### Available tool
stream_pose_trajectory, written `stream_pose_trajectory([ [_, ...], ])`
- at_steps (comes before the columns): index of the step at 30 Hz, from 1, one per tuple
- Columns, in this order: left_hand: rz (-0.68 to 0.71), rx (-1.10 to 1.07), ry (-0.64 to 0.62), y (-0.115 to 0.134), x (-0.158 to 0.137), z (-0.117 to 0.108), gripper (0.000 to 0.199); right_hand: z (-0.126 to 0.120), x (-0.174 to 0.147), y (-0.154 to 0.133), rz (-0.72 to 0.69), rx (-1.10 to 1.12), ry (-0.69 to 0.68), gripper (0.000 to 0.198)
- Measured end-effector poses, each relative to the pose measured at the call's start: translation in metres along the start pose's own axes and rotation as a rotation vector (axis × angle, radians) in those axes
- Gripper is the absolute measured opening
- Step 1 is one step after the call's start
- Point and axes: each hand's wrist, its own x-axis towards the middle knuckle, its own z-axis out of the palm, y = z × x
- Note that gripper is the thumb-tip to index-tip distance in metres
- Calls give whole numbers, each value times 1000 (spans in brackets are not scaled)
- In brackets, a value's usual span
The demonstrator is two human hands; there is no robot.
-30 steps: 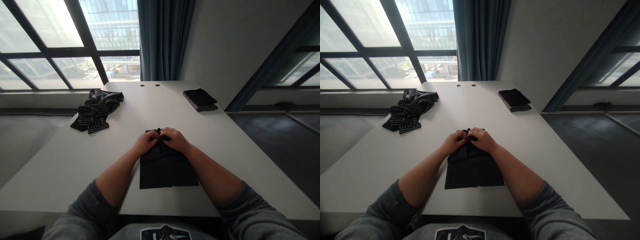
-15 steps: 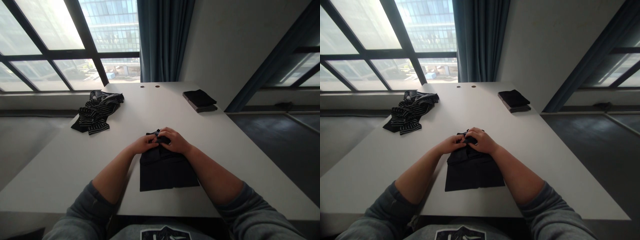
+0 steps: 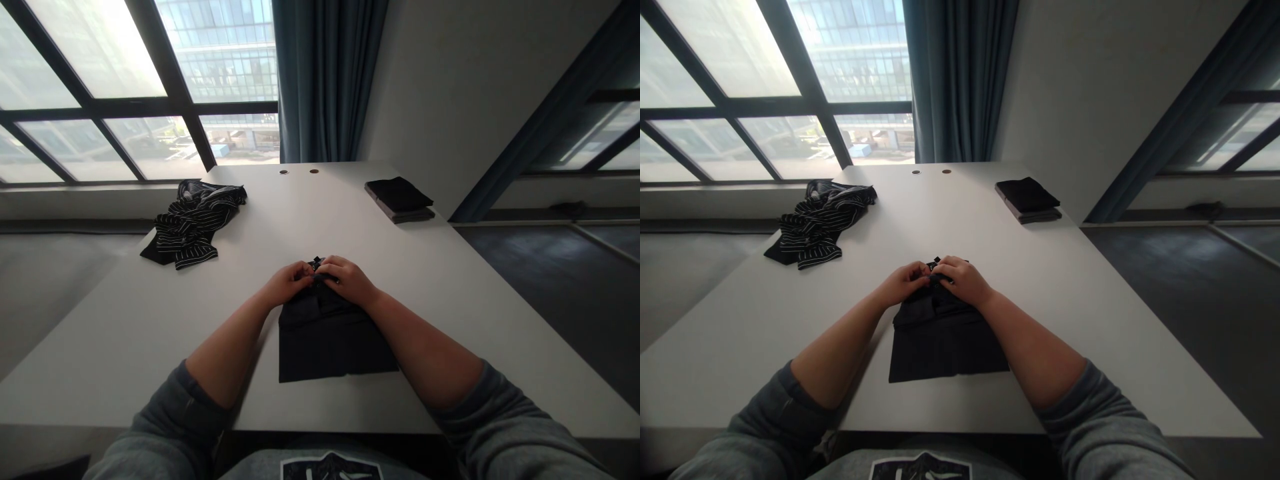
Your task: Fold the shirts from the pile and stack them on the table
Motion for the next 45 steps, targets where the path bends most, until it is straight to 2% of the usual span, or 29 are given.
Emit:
stream_pose_trajectory([
  [6,11,-46,-4,-1,0,1,26,-2,2,-2,-1,62,-34,25],
  [13,-24,-157,-198,2,-3,-11,33,-5,4,-7,-36,153,-55,19],
  [18,14,-103,-67,-1,-1,1,34,-3,5,-9,-16,164,-26,15],
  [23,23,-8,65,0,0,11,22,2,3,-10,43,106,10,10],
  [29,40,116,146,9,-4,12,13,1,2,-8,142,62,115,9],
  [34,70,295,92,12,-5,20,16,-6,7,-14,120,53,173,11],
  [39,59,395,122,10,-3,23,9,-4,8,-21,88,59,78,9],
  [45,50,369,-17,8,-2,15,14,-4,5,-18,155,86,19,9],
])
